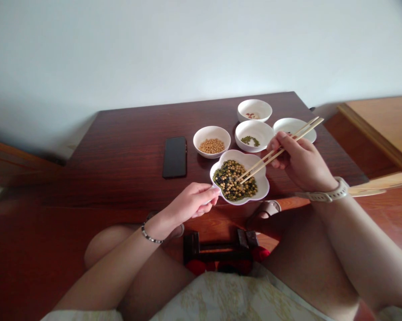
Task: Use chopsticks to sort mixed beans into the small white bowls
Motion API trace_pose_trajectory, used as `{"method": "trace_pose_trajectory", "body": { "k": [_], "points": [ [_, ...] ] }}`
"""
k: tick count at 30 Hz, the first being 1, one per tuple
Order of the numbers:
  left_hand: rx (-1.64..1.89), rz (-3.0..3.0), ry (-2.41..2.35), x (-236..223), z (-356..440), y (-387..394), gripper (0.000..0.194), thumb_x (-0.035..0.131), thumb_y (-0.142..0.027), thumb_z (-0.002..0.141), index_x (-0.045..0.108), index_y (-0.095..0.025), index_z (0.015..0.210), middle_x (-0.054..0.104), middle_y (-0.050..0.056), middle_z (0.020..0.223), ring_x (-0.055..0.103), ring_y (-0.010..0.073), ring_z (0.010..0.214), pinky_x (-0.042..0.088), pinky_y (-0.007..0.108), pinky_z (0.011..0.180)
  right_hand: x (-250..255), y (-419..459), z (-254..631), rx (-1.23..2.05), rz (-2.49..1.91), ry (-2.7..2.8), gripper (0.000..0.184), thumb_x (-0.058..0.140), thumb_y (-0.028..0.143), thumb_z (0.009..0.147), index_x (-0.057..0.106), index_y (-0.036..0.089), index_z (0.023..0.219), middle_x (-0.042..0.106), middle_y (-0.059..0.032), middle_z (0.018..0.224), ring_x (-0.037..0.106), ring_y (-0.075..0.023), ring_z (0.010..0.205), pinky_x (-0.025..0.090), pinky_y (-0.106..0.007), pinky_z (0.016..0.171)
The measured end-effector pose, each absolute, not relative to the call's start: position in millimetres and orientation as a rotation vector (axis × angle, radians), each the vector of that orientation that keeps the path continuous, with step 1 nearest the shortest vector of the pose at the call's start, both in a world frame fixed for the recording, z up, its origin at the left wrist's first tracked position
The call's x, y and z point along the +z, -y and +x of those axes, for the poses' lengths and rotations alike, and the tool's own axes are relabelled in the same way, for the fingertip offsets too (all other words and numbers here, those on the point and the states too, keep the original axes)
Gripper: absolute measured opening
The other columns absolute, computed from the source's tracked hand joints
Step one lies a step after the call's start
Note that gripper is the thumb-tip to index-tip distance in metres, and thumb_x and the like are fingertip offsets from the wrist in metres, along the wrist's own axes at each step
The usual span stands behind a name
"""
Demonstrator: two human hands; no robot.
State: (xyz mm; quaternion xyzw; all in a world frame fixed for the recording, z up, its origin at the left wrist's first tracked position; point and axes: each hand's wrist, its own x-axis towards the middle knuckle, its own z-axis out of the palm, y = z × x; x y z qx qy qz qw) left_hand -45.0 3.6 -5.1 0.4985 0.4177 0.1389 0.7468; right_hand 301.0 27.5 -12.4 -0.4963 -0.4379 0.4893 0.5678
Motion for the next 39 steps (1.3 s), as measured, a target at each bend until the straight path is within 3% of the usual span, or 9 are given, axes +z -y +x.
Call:
{"method": "trace_pose_trajectory", "body": {
  "k": [8, 13, 17, 23, 32, 39],
  "points": [
    [0.280, 1.091, -0.895, -7, -45, -5, 0.051, 0.085, -0.061, 0.122, 0.068, -0.021, 0.097, 0.047, -0.010, 0.070, 0.030, 0.0096, 0.062, 0.018, 0.025, 0.058, -15, -48, 301, 1.052, -1.092, 0.971, 0.051, 0.101, 0.064, 0.112, 0.078, 0.025, 0.088, 0.067, -0.0040, 0.084, 0.056, -0.0124, 0.061, 0.048, -0.025, 0.045],
    [0.248, 1.122, -0.924, 0, -42, -7, 0.053, 0.087, -0.065, 0.118, 0.066, -0.022, 0.094, 0.046, -0.010, 0.068, 0.031, 0.0102, 0.061, 0.021, 0.025, 0.058, -19, -83, 292, 0.959, -0.941, 0.853, 0.051, 0.104, 0.059, 0.110, 0.071, 0.026, 0.090, 0.067, -0.0005, 0.094, 0.061, -0.0095, 0.066, 0.055, -0.020, 0.050],
    [0.221, 1.136, -0.956, 8, -38, -7, 0.053, 0.089, -0.065, 0.115, 0.065, -0.024, 0.092, 0.046, -0.010, 0.068, 0.032, 0.0105, 0.060, 0.023, 0.025, 0.057, -22, -110, 276, 0.874, -0.915, 0.860, 0.057, 0.103, 0.070, 0.108, 0.069, 0.028, 0.090, 0.067, -0.0003, 0.091, 0.062, -0.0112, 0.063, 0.051, -0.022, 0.047],
    [0.278, 1.106, -0.971, 5, -34, -3, 0.052, 0.090, -0.061, 0.115, 0.064, -0.022, 0.091, 0.045, -0.011, 0.066, 0.028, 0.0082, 0.059, 0.018, 0.026, 0.058, -24, -123, 261, 0.906, -0.999, 0.929, 0.068, 0.096, 0.093, 0.104, 0.072, 0.029, 0.099, 0.070, -0.0002, 0.089, 0.075, -0.0148, 0.069, 0.058, -0.026, 0.054],
    [0.257, 1.152, -0.993, 1, -37, -5, 0.051, 0.085, -0.062, 0.119, 0.064, -0.023, 0.094, 0.047, -0.010, 0.069, 0.032, 0.0101, 0.061, 0.022, 0.026, 0.059, -17, -90, 286, 0.957, -1.048, 0.963, 0.064, 0.104, 0.085, 0.099, 0.072, 0.030, 0.094, 0.070, -0.0021, 0.088, 0.067, -0.0159, 0.065, 0.055, -0.029, 0.048],
    [0.222, 1.170, -0.995, 7, -33, -7, 0.051, 0.089, -0.065, 0.115, 0.063, -0.025, 0.095, 0.047, -0.009, 0.070, 0.033, 0.0120, 0.062, 0.021, 0.028, 0.060, -12, -59, 297, 1.060, -1.126, 1.026, 0.060, 0.105, 0.080, 0.103, 0.077, 0.028, 0.089, 0.070, -0.0030, 0.084, 0.061, -0.0144, 0.061, 0.050, -0.028, 0.047]
  ]
}}
